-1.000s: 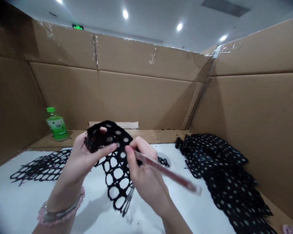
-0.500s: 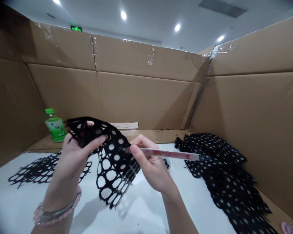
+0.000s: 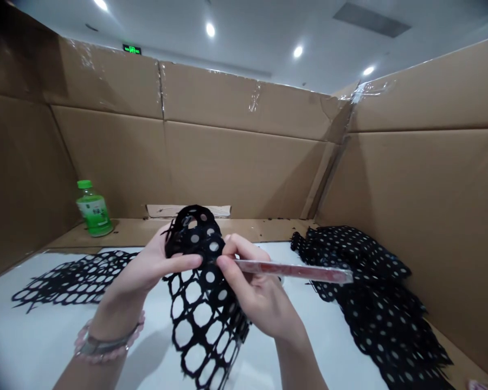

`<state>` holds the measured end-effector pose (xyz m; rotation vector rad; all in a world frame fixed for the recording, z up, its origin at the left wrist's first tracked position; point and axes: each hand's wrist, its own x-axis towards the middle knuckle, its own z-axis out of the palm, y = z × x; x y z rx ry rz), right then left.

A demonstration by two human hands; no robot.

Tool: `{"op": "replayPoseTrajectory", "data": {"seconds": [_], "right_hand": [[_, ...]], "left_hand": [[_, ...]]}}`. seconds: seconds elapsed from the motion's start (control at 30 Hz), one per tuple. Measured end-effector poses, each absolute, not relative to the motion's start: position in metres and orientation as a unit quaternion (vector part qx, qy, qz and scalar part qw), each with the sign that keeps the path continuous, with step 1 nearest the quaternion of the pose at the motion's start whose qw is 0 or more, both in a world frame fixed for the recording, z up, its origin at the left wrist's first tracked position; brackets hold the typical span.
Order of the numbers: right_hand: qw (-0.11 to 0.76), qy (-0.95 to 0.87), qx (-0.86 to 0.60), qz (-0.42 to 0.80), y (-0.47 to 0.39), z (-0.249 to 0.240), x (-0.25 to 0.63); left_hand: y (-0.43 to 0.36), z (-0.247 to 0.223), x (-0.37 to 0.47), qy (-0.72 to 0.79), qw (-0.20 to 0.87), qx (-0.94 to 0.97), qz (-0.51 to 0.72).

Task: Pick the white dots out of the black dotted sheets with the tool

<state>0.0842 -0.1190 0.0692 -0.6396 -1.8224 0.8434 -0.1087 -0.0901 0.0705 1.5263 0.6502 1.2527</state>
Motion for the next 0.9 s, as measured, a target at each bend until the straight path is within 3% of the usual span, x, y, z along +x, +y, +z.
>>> {"op": "replayPoseTrajectory", "data": {"seconds": [0.13,0.3,0.43,0.53,0.7,0.9], "right_hand": [[0.490,-0.766,-0.307,0.281,-0.122,0.068,0.082],[0.488,-0.777,-0.381,0.110,-0.135,0.070,0.065],[0.512,-0.769,-0.382,0.011,-0.140,0.069,0.052],[0.527,-0.768,-0.358,0.062,-0.136,0.068,0.056],[0.526,-0.736,-0.292,0.312,-0.123,0.066,0.076],[0.538,-0.724,-0.247,0.353,-0.120,0.069,0.080]], "left_hand": [[-0.096,0.072,-0.104,0.307,0.435,0.619,0.577],[-0.107,0.069,-0.101,0.329,0.308,0.642,0.620],[-0.118,0.069,-0.101,0.344,0.287,0.638,0.627],[-0.121,0.073,-0.105,0.371,0.292,0.604,0.642],[-0.107,0.076,-0.110,0.398,0.284,0.571,0.659],[-0.092,0.071,-0.114,0.350,0.394,0.600,0.602]]}}
